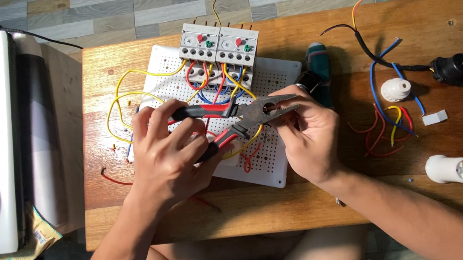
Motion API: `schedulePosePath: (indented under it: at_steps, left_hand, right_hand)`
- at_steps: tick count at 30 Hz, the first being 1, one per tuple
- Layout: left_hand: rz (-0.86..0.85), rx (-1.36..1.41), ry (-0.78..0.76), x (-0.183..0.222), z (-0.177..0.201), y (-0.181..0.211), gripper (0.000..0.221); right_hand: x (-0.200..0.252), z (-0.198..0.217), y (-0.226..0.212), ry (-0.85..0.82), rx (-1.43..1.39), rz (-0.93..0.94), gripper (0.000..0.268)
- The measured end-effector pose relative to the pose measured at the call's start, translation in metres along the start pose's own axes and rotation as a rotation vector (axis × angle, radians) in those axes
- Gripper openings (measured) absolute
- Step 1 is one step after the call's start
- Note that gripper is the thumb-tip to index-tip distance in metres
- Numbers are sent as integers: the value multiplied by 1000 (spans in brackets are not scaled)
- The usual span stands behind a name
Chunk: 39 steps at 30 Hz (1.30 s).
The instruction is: Assembling an electrical circuit by connecting wires to a terminal block and a light socket using a screwdriver and pliers.
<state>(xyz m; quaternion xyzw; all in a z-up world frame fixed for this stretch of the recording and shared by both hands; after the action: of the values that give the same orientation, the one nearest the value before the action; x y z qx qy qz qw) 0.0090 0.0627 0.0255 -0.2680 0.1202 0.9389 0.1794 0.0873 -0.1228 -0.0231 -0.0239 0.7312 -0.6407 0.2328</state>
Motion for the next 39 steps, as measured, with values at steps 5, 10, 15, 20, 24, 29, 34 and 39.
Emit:
schedulePosePath:
  at_steps: [5, 10, 15, 20, 24, 29, 34, 39]
  left_hand:
    - [-11, 29, 28, -4, 3, 3, 25]
    - [6, 106, 28, -8, 4, 4, 25]
    - [9, 91, 11, -8, 4, 4, 28]
    - [-1, 70, 2, -5, 1, 2, 24]
    - [-90, -13, 70, -4, -3, 0, 23]
    - [-170, -72, 120, -3, -2, 0, 26]
    - [-226, -94, 83, 7, -9, -9, 22]
    - [-242, -47, 112, 16, -16, -14, 19]
  right_hand:
    - [0, 0, 1, -5, 19, 36, 25]
    - [1, 1, 3, -26, -16, 77, 25]
    - [1, 2, 2, -25, 12, 50, 26]
    - [-1, 1, -3, -30, 23, 38, 24]
    - [-3, 2, -2, 6, 83, 79, 16]
    - [-5, 3, -2, 33, 135, 119, 13]
    - [-7, 3, -3, 27, 165, 133, 9]
    - [-7, 3, 0, 38, 141, 122, 8]
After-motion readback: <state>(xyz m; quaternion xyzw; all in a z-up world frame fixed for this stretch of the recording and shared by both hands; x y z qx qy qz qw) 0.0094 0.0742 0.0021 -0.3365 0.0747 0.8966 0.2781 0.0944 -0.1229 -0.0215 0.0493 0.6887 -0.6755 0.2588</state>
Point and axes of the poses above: each hand's wrist, its own x-axis away from the middle knuckle, its own z-axis out of the back of the hand, y = z × x, the point moved 5 cm from there along -x, towards the middle knuckle, and after that the axes turned 1 degree about y, right-handed, at the moved point
